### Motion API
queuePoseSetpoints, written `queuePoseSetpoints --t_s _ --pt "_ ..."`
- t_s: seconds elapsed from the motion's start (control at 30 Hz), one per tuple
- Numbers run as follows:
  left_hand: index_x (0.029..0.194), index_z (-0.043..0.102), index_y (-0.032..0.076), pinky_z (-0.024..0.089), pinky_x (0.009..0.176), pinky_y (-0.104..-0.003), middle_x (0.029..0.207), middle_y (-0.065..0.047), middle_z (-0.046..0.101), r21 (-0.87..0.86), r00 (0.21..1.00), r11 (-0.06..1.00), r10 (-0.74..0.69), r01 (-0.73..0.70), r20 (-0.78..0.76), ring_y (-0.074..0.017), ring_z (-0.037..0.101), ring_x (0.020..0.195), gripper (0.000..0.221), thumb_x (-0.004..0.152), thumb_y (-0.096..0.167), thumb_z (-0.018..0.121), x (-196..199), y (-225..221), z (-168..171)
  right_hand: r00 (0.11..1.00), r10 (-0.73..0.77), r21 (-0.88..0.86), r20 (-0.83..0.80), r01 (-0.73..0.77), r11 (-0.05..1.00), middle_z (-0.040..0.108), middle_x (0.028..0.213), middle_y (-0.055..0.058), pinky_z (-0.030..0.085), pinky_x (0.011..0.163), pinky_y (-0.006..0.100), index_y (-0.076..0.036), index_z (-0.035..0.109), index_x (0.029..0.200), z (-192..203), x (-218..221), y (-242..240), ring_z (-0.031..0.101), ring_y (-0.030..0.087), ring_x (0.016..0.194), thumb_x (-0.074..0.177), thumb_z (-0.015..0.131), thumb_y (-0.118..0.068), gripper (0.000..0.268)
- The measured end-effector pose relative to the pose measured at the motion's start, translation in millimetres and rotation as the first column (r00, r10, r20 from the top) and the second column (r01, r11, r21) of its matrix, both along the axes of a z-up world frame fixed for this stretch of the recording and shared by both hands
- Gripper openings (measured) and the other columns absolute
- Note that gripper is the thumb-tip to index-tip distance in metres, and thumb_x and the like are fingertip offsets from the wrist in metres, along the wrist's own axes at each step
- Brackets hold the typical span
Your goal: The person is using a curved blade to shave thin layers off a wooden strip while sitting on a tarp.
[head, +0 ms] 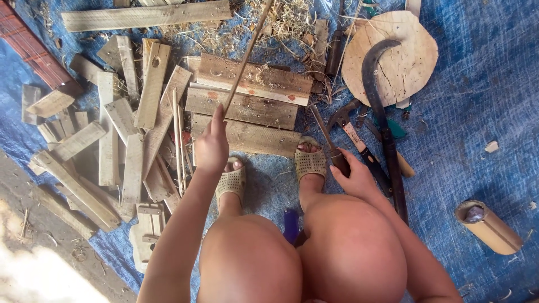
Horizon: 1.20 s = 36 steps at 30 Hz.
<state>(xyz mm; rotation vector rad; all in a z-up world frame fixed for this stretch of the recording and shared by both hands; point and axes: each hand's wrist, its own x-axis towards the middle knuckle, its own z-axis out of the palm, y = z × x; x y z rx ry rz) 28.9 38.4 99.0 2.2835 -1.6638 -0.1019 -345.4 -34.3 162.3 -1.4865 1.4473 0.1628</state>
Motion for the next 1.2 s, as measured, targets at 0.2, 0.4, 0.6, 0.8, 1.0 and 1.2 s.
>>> queuePoseSetpoints --t_s 0.2,0.4,0.6,0.8,1.0,1.2 --pt "0.150 0.045 0.019 0.062 0.056 -0.052 0.092 -0.019 0.074 0.221 0.977 0.975 0.053 -0.006 -0.205 -0.0400 0.075 0.073 0.047 0.104 0.020 0.055 -5.3 8.9 -29.0 1.000 0.006 -0.030 0.012 -0.006 1.000 0.054 0.144 0.034 0.049 0.104 0.061 -0.003 0.043 0.158 -8.7 0.5 -0.2 0.050 0.052 0.135 0.096 0.068 -0.036 0.075" --pt "0.148 0.044 0.013 0.060 0.078 -0.047 0.094 -0.013 0.078 0.347 0.670 0.938 0.268 -0.016 -0.693 -0.0319 0.077 0.082 0.049 0.104 0.032 0.055 -3.7 2.4 5.7 0.997 -0.039 -0.071 0.060 0.043 0.997 0.056 0.140 0.035 0.050 0.103 0.061 0.003 0.046 0.154 2.8 11.6 -3.7 0.053 0.051 0.133 0.098 0.070 -0.034 0.071" --pt "0.143 0.055 0.009 0.055 0.096 -0.049 0.113 -0.017 0.076 0.411 0.345 0.907 0.358 0.093 -0.868 -0.0334 0.073 0.105 0.046 0.106 0.035 0.052 -8.8 14.9 32.4 0.981 -0.120 0.024 0.154 0.118 0.993 0.059 0.136 0.033 0.055 0.095 0.054 0.006 0.041 0.154 -12.2 9.5 -9.9 0.064 0.040 0.113 0.099 0.069 -0.030 0.072" --pt "0.134 0.065 0.021 0.057 0.086 -0.051 0.109 -0.014 0.073 0.430 0.817 0.902 0.272 -0.032 -0.508 -0.0377 0.071 0.105 0.045 0.103 0.052 0.052 10.1 35.7 -27.9 0.995 0.043 0.043 0.086 -0.047 0.998 0.053 0.146 0.031 0.049 0.107 0.057 0.002 0.042 0.155 37.8 42.8 -30.9 0.053 0.046 0.134 0.098 0.067 -0.024 0.068" --pt "0.132 0.067 0.017 0.057 0.085 -0.050 0.129 -0.012 0.061 0.248 0.997 0.965 0.079 -0.081 0.017 -0.0328 0.060 0.120 0.053 0.097 0.057 0.061 5.4 23.0 -5.6 0.917 0.368 0.000 -0.155 -0.372 0.928 0.054 0.146 0.028 0.051 0.104 0.055 0.000 0.043 0.155 60.6 58.9 -60.7 0.057 0.044 0.131 0.100 0.059 -0.030 0.065" --pt "0.143 0.060 0.014 0.049 0.102 -0.057 0.148 -0.021 0.051 0.324 0.997 0.945 -0.011 0.034 -0.070 -0.0401 0.046 0.140 0.051 0.100 0.041 0.063 -10.8 6.0 9.5 0.853 0.472 -0.092 -0.222 -0.500 0.861 0.062 0.134 0.028 0.059 0.088 0.055 -0.002 0.047 0.154 59.2 57.9 -77.2 0.069 0.047 0.112 0.101 0.056 -0.027 0.060"
